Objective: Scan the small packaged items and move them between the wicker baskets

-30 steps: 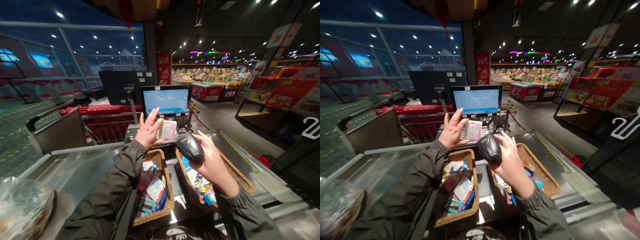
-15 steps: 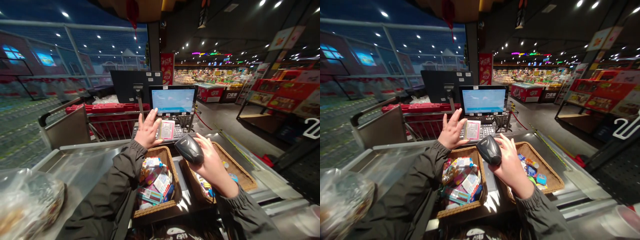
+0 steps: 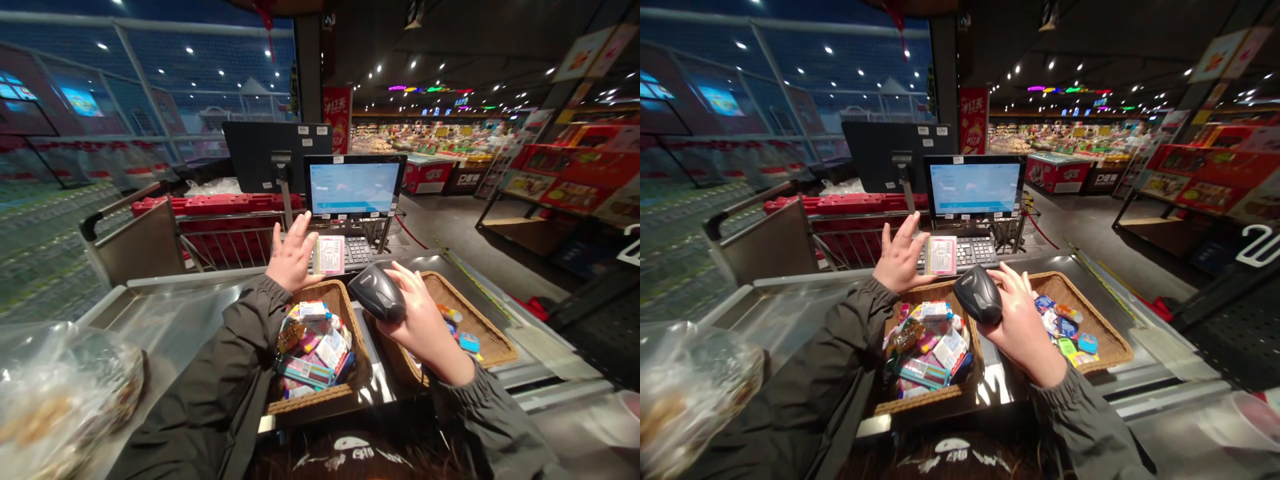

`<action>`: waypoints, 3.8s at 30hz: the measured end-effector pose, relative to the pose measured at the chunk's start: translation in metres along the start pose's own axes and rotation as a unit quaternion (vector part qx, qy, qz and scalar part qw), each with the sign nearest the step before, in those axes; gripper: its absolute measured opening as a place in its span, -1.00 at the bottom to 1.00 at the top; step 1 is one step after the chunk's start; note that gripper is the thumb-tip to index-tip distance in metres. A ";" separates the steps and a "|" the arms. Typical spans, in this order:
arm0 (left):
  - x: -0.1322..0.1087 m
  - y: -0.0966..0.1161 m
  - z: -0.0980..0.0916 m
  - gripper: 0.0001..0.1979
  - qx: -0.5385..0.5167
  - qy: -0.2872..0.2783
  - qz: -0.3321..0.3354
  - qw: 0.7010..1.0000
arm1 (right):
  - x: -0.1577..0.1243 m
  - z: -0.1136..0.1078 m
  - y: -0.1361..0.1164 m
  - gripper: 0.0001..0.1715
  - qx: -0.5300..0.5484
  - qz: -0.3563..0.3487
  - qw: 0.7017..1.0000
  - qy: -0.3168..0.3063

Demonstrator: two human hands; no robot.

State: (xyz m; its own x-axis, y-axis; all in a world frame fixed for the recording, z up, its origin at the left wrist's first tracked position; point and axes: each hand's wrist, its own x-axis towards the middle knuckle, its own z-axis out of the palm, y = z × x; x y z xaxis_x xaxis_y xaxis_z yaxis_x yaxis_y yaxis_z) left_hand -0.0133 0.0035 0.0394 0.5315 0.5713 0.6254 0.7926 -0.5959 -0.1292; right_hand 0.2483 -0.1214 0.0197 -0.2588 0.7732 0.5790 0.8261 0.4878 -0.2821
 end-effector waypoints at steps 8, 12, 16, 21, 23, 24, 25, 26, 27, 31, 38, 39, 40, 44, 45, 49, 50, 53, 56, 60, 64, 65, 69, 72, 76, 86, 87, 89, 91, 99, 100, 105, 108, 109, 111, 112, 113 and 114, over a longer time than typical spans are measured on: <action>-0.014 -0.007 0.004 -0.15 -0.003 -0.025 -0.022 0.999 | -0.001 0.010 -0.004 -0.40 0.000 -0.001 1.000 -0.018; -0.022 -0.010 0.007 -0.17 -0.003 -0.025 -0.013 1.000 | -0.001 0.013 -0.006 -0.41 0.002 0.000 1.000 -0.023; -0.029 -0.009 0.007 -0.16 -0.006 -0.037 -0.016 0.999 | 0.000 0.015 -0.007 -0.42 0.004 -0.002 1.000 -0.025; -0.036 -0.007 0.006 -0.15 -0.013 -0.061 -0.028 0.998 | 0.000 0.017 -0.010 -0.46 0.014 -0.001 1.000 -0.028; -0.040 -0.006 0.006 -0.15 -0.012 -0.074 -0.031 0.997 | -0.001 0.019 -0.010 -0.46 0.020 0.001 0.999 -0.031; -0.042 -0.006 0.007 -0.15 -0.012 -0.080 -0.033 0.996 | -0.002 0.020 -0.010 -0.46 0.023 0.004 0.999 -0.034; -0.044 -0.005 0.008 -0.14 -0.013 -0.087 -0.033 0.996 | -0.004 0.021 -0.010 -0.46 0.024 0.007 0.999 -0.039; -0.047 -0.005 0.010 -0.14 -0.014 -0.094 -0.032 0.995 | -0.005 0.022 -0.010 -0.46 0.025 0.012 0.999 -0.044; -0.050 -0.004 0.012 -0.15 -0.015 -0.101 -0.030 0.994 | -0.007 0.023 -0.010 -0.45 0.027 0.018 0.998 -0.049; -0.064 -0.001 0.023 -0.17 -0.018 -0.141 -0.017 0.990 | -0.015 0.030 -0.006 -0.48 0.034 0.040 0.996 -0.072; -0.090 0.007 0.058 -0.24 -0.035 -0.252 -0.011 0.967 | -0.027 0.035 0.002 -0.47 0.033 0.043 0.994 -0.090; -0.093 0.008 0.064 -0.25 -0.037 -0.268 -0.013 0.963 | -0.028 0.035 0.003 -0.48 0.033 0.042 0.995 -0.089; -0.096 0.009 0.070 -0.25 -0.038 -0.284 -0.014 0.958 | -0.029 0.035 0.005 -0.50 0.032 0.040 0.995 -0.089; -0.104 0.010 0.084 -0.21 -0.033 -0.331 -0.013 0.943 | -0.034 0.034 0.012 -0.52 0.038 0.028 0.995 -0.090; -0.105 0.011 0.085 -0.20 -0.031 -0.339 -0.013 0.940 | -0.035 0.034 0.015 -0.52 0.039 0.027 0.995 -0.089; -0.099 0.016 0.081 -0.24 -0.021 -0.343 -0.017 0.939 | -0.041 0.032 0.023 -0.47 0.040 0.038 0.995 -0.083; -0.095 0.018 0.079 -0.26 -0.021 -0.336 -0.012 0.941 | -0.042 0.031 0.024 -0.46 0.040 0.043 0.995 -0.084; -0.080 0.030 0.074 -0.29 -0.031 -0.310 0.015 0.950 | -0.045 0.026 0.028 -0.46 0.038 0.055 0.994 -0.082; -0.059 0.048 0.072 -0.27 -0.054 -0.287 0.053 0.955 | -0.051 0.018 0.039 -0.46 0.031 0.069 0.995 -0.067; -0.027 0.082 0.080 -0.26 -0.094 -0.272 0.100 0.952 | -0.065 0.000 0.067 -0.33 0.003 0.130 0.991 -0.021; 0.004 0.123 0.099 -0.29 -0.139 -0.292 0.146 0.935 | -0.087 -0.024 0.098 -0.37 -0.043 0.186 0.981 0.037; 0.011 0.133 0.105 -0.29 -0.146 -0.299 0.159 0.930 | -0.093 -0.030 0.105 -0.38 -0.052 0.199 0.977 0.052; 0.042 0.173 0.132 -0.30 -0.165 -0.314 0.202 0.913 | -0.114 -0.051 0.126 -0.36 -0.080 0.238 0.963 0.097; 0.064 0.202 0.154 -0.28 -0.178 -0.326 0.220 0.902 | -0.128 -0.061 0.137 -0.36 -0.104 0.254 0.955 0.109; 0.087 0.240 0.186 -0.30 -0.185 -0.348 0.210 0.895 | -0.140 -0.069 0.149 -0.34 -0.122 0.275 0.946 0.120; 0.108 0.321 0.261 -0.28 -0.155 -0.354 0.083 0.918 | -0.146 -0.077 0.174 -0.40 -0.128 0.293 0.938 0.131; 0.109 0.327 0.266 -0.26 -0.150 -0.357 0.074 0.919 | -0.146 -0.077 0.176 -0.41 -0.126 0.293 0.939 0.127; 0.109 0.337 0.275 -0.20 -0.139 -0.369 0.053 0.917 | -0.145 -0.076 0.179 -0.41 -0.122 0.296 0.940 0.122; 0.109 0.344 0.282 -0.14 -0.128 -0.382 0.034 0.914 | -0.144 -0.075 0.181 -0.39 -0.117 0.302 0.939 0.117; 0.114 0.346 0.289 -0.16 -0.139 -0.367 0.015 0.920 | -0.141 -0.074 0.187 -0.36 -0.096 0.323 0.936 0.104; 0.115 0.342 0.288 -0.23 -0.144 -0.360 0.015 0.922 | -0.141 -0.074 0.188 -0.36 -0.096 0.325 0.935 0.105; 0.121 0.313 0.281 -0.65 -0.146 -0.375 0.013 0.916 | -0.142 -0.072 0.191 -0.34 -0.091 0.323 0.935 0.112; 0.123 0.302 0.274 -0.57 -0.134 -0.375 -0.005 0.917 | -0.141 -0.068 0.192 -0.33 -0.085 0.315 0.938 0.115; 0.123 0.301 0.271 -0.46 -0.134 -0.368 -0.011 0.920 | -0.140 -0.067 0.193 -0.34 -0.084 0.311 0.940 0.114; 0.122 0.304 0.266 -0.25 -0.140 -0.353 -0.014 0.925 | -0.138 -0.067 0.193 -0.36 -0.084 0.303 0.942 0.115; 0.122 0.307 0.265 -0.19 -0.146 -0.350 -0.010 0.925 | -0.138 -0.067 0.193 -0.36 -0.086 0.299 0.943 0.116; 0.120 0.311 0.265 -0.16 -0.153 -0.351 -0.006 0.924 | -0.138 -0.067 0.193 -0.35 -0.087 0.296 0.944 0.117; 0.119 0.315 0.265 -0.15 -0.159 -0.357 -0.002 0.920 | -0.138 -0.068 0.192 -0.35 -0.088 0.295 0.944 0.118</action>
State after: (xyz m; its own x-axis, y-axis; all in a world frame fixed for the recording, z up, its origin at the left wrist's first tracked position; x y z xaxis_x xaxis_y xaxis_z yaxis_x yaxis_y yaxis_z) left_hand 0.3786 0.0339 -0.1310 0.6792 0.7319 -0.0551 0.7283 -0.6627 0.1743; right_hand 0.4767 -0.1615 -0.0626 0.3732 0.7674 0.5213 0.8679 -0.0902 -0.4886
